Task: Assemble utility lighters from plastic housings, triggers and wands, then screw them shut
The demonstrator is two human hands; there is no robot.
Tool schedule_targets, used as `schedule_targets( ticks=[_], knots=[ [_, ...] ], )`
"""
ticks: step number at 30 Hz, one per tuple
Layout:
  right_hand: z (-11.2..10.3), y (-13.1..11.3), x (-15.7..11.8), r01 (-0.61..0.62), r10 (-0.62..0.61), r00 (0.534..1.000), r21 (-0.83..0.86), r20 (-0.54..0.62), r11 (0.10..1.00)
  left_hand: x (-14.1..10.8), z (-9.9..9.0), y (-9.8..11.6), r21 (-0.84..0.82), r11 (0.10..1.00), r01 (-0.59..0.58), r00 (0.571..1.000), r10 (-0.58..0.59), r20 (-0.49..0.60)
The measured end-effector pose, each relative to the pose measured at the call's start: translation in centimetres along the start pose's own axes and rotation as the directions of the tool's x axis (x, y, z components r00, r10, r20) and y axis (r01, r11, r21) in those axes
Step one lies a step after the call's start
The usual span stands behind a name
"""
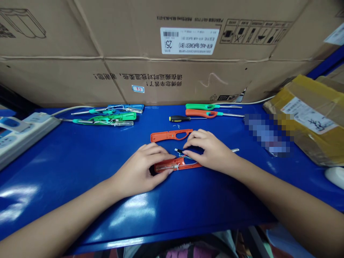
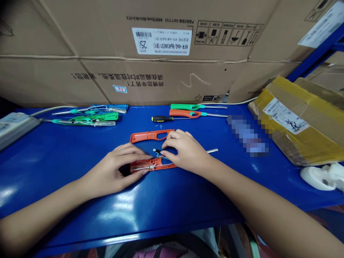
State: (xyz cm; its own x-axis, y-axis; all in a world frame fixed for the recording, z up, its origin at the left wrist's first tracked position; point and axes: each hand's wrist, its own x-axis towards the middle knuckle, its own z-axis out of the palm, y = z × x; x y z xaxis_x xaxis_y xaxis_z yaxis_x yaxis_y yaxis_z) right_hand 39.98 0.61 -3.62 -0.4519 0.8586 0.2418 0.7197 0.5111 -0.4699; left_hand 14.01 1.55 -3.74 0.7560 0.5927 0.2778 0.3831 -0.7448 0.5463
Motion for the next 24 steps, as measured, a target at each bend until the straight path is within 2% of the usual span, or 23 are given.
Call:
schedule_targets(
  ticks=[7, 13, 17, 21, 24],
  knots=[
    [0.3, -0.8, 0.6, -0.097, 0.093, 0.995, 0.136, 0.035, 0.986, 0.0, -0.1, 0.1, -0.007, 1.000, 0.001, 1.000, -0.001, 0.006],
    [0.5, -1.4, 0.6, -0.095, 0.092, 0.995, 0.075, 0.030, 0.993, 0.1, -0.1, 0.1, 0.013, 1.000, 0.002, 1.000, -0.002, -0.006],
    [0.2, -1.3, 0.1, -0.003, 0.004, 1.000, 0.014, -0.018, 1.000, 0.4, 0.0, 0.4, -0.016, 1.000, 0.013, 0.995, -0.014, -0.096],
    [-0.2, -1.3, -0.3, 0.158, -0.159, 0.986, -0.042, -0.048, 0.987, 0.9, 0.4, 1.0, -0.091, 0.991, 0.097, 0.969, -0.115, -0.220],
    [-0.4, -1.7, -0.5, 0.246, -0.249, 0.967, -0.058, -0.054, 0.968, 1.3, 0.7, 1.5, -0.152, 0.983, 0.108, 0.967, -0.139, -0.212]
  ],
)
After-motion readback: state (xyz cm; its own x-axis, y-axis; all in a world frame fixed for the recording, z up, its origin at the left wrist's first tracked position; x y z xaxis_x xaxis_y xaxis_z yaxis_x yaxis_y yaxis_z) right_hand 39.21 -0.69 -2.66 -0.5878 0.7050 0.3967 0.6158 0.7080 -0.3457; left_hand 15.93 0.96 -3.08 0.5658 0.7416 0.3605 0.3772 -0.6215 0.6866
